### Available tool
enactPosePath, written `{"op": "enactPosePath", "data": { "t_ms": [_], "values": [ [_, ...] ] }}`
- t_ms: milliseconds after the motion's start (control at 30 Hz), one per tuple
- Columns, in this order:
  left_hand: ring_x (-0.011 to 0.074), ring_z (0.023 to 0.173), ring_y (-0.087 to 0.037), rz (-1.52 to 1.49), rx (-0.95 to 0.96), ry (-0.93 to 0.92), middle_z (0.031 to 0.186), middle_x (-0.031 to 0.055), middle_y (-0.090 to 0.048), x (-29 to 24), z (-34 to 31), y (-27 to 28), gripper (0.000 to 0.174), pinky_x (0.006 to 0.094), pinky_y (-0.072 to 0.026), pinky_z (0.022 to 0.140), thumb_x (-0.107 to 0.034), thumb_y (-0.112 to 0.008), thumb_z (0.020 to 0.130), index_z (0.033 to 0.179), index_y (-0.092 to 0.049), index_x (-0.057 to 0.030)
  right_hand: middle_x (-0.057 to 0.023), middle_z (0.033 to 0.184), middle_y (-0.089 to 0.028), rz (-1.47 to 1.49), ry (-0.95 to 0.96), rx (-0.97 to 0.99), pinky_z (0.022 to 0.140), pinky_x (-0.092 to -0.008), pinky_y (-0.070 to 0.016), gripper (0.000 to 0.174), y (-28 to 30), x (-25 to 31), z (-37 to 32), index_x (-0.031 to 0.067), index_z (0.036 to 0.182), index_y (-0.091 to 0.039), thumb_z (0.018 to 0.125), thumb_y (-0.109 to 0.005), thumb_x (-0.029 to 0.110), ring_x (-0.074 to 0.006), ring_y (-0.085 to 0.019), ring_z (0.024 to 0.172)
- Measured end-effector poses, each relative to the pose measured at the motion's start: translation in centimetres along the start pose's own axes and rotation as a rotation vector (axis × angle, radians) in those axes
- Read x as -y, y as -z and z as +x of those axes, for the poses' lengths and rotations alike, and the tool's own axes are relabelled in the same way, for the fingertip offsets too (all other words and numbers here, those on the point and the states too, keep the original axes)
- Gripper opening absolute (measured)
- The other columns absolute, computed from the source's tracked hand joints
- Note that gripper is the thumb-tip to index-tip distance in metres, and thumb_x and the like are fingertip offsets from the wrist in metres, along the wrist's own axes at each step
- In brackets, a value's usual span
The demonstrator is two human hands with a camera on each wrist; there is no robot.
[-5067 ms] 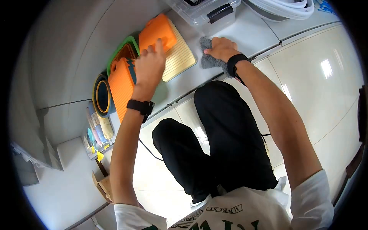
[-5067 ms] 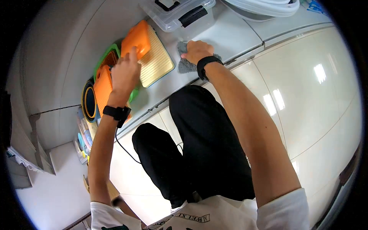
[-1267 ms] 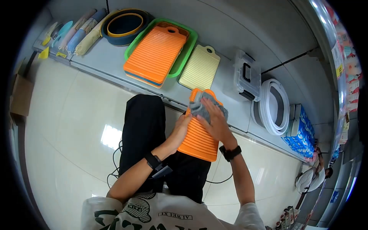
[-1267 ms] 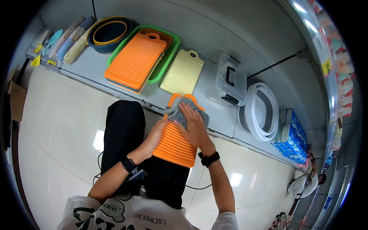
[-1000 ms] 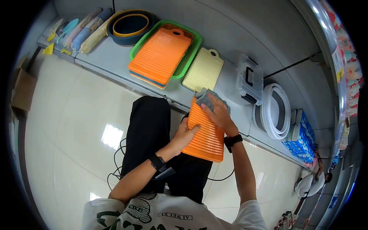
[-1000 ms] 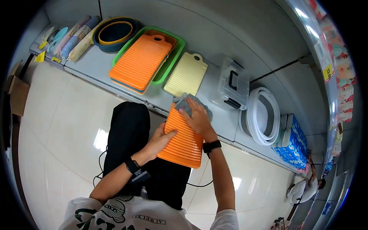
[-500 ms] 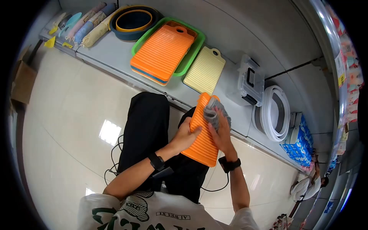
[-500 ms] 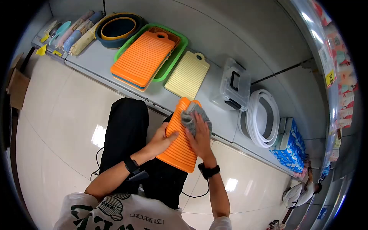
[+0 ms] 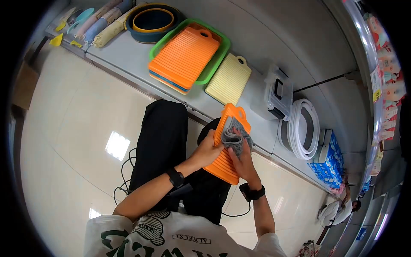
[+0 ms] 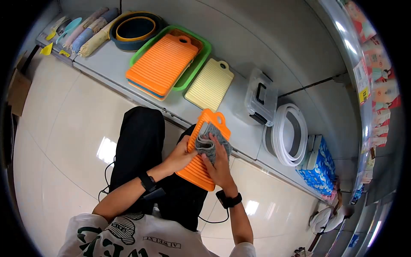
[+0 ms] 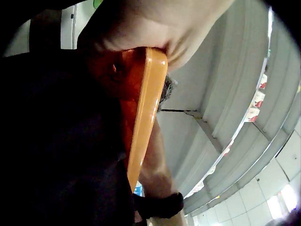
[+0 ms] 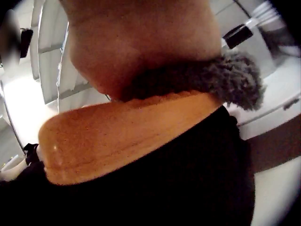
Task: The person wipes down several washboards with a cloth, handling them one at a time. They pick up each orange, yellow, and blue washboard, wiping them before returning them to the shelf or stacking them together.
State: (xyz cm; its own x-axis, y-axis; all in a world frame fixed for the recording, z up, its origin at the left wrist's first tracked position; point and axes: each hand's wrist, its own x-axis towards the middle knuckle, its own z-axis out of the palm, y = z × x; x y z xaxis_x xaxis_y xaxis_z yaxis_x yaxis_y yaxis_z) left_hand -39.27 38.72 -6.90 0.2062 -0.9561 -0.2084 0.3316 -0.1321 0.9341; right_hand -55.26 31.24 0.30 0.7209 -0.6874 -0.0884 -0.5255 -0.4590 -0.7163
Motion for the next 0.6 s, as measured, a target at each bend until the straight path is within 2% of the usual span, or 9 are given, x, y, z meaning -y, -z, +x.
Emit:
{"op": "enactPosePath", "data": {
  "t_ms": [33, 100, 233, 300, 333, 400, 467, 533, 600],
  "values": [
    [0.0147, 0.108, -0.059, -0.01, -0.01, -0.019, 0.117, 0.0119, -0.062, 0.3, 0.0, 0.1, 0.034, 0.0298, -0.0489, 0.094, -0.016, -0.063, 0.104, 0.127, -0.048, 0.003, -0.0151, 0.16, -0.044, -0.002, 0.006, 0.005, 0.126, -0.0492, -0.0193, 0.065, 0.1, -0.2, 0.4, 0.0038, 0.159, -0.033, 0.103, -0.059, 0.026, -0.0358, -0.037, 0.15],
    [0.0145, 0.108, -0.059, 0.019, -0.017, -0.009, 0.116, 0.0119, -0.062, 0.8, 0.2, 0.2, 0.035, 0.0297, -0.0496, 0.093, -0.018, -0.063, 0.104, 0.127, -0.048, 0.0032, -0.0231, 0.149, -0.052, 0.113, -0.041, 0.016, 0.119, -0.0446, -0.0312, 0.059, 0.4, -1.5, 1.3, 0.0006, 0.153, -0.042, 0.104, -0.06, 0.029, -0.0391, -0.048, 0.139],
    [0.0136, 0.104, -0.061, 0.024, -0.021, 0.03, 0.114, 0.0117, -0.064, -0.1, -0.3, 0.5, 0.039, 0.0287, -0.0511, 0.09, -0.026, -0.064, 0.106, 0.127, -0.048, 0.0023, -0.0246, 0.137, -0.06, 0.007, -0.089, -0.127, 0.108, -0.0415, -0.0427, 0.056, 1.6, -6.0, 3.7, -0.0028, 0.144, -0.05, 0.108, -0.054, 0.04, -0.0369, -0.058, 0.123],
    [0.0133, 0.103, -0.062, 0.052, -0.033, 0.036, 0.113, 0.0119, -0.064, -0.5, -0.7, 0.6, 0.039, 0.0285, -0.0511, 0.09, -0.027, -0.063, 0.106, 0.127, -0.049, 0.0017, -0.0203, 0.129, -0.064, 0.202, -0.537, -0.179, 0.099, -0.0404, -0.0479, 0.065, 2.6, -9.1, 4.4, -0.0079, 0.136, -0.053, 0.109, -0.046, 0.051, -0.0324, -0.063, 0.112],
    [0.0128, 0.103, -0.061, -0.012, -0.028, 0.033, 0.113, 0.0109, -0.064, -0.6, -0.9, 0.6, 0.04, 0.028, -0.0507, 0.09, -0.031, -0.063, 0.106, 0.127, -0.051, 0.0009, -0.0146, 0.128, -0.066, 0.36, -0.525, -0.337, 0.096, -0.0379, -0.051, 0.072, 2.4, -9.7, 4.4, -0.0071, 0.137, -0.054, 0.108, -0.043, 0.058, -0.0278, -0.065, 0.111],
    [0.0122, 0.103, -0.061, -0.079, -0.04, 0.028, 0.113, 0.01, -0.064, -1.5, -1.0, 1.0, 0.04, 0.0276, -0.0503, 0.09, -0.034, -0.063, 0.106, 0.126, -0.052, 0.0001, -0.0132, 0.133, -0.064, 1.11, -0.345, -0.55, 0.098, -0.0394, -0.0523, 0.071, 1.9, -8.8, 3.2, -0.0022, 0.141, -0.052, 0.106, -0.047, 0.059, -0.0265, -0.064, 0.115],
    [0.0105, 0.104, -0.06, -0.225, 0.012, 0.089, 0.111, 0.0071, -0.064, -3.6, -1.6, 1.2, 0.043, 0.0264, -0.0488, 0.091, -0.04, -0.062, 0.106, 0.124, -0.055, -0.0007, -0.0119, 0.14, -0.06, 1.281, -0.304, -0.548, 0.101, -0.0411, -0.0529, 0.068, 3.1, -7.8, 1.8, 0.0034, 0.147, -0.048, 0.107, -0.046, 0.058, -0.0249, -0.062, 0.122],
    [0.0096, 0.103, -0.059, -0.258, 0.038, 0.035, 0.11, 0.0048, -0.064, -3.9, -1.5, 0.9, 0.046, 0.0254, -0.0472, 0.092, -0.044, -0.059, 0.107, 0.124, -0.057, -0.0016, -0.0113, 0.145, -0.057, 1.21, -0.237, -0.565, 0.103, -0.0409, -0.0517, 0.067, 4.6, -4.1, 1.3, 0.0037, 0.149, -0.045, 0.108, -0.045, 0.056, -0.0249, -0.06, 0.126],
    [0.0094, 0.103, -0.059, -0.07, 0.153, 0.092, 0.11, 0.0039, -0.063, -3.5, -1.1, 0.6, 0.048, 0.0254, -0.0473, 0.091, -0.045, -0.056, 0.108, 0.131, -0.056, -0.0023, -0.0106, 0.142, -0.06, 1.298, -0.151, -0.658, 0.101, -0.0415, -0.0539, 0.067, 5.4, 0.9, 1.2, 0.0049, 0.147, -0.05, 0.105, -0.051, 0.058, -0.0261, -0.063, 0.123]
  ]
}}
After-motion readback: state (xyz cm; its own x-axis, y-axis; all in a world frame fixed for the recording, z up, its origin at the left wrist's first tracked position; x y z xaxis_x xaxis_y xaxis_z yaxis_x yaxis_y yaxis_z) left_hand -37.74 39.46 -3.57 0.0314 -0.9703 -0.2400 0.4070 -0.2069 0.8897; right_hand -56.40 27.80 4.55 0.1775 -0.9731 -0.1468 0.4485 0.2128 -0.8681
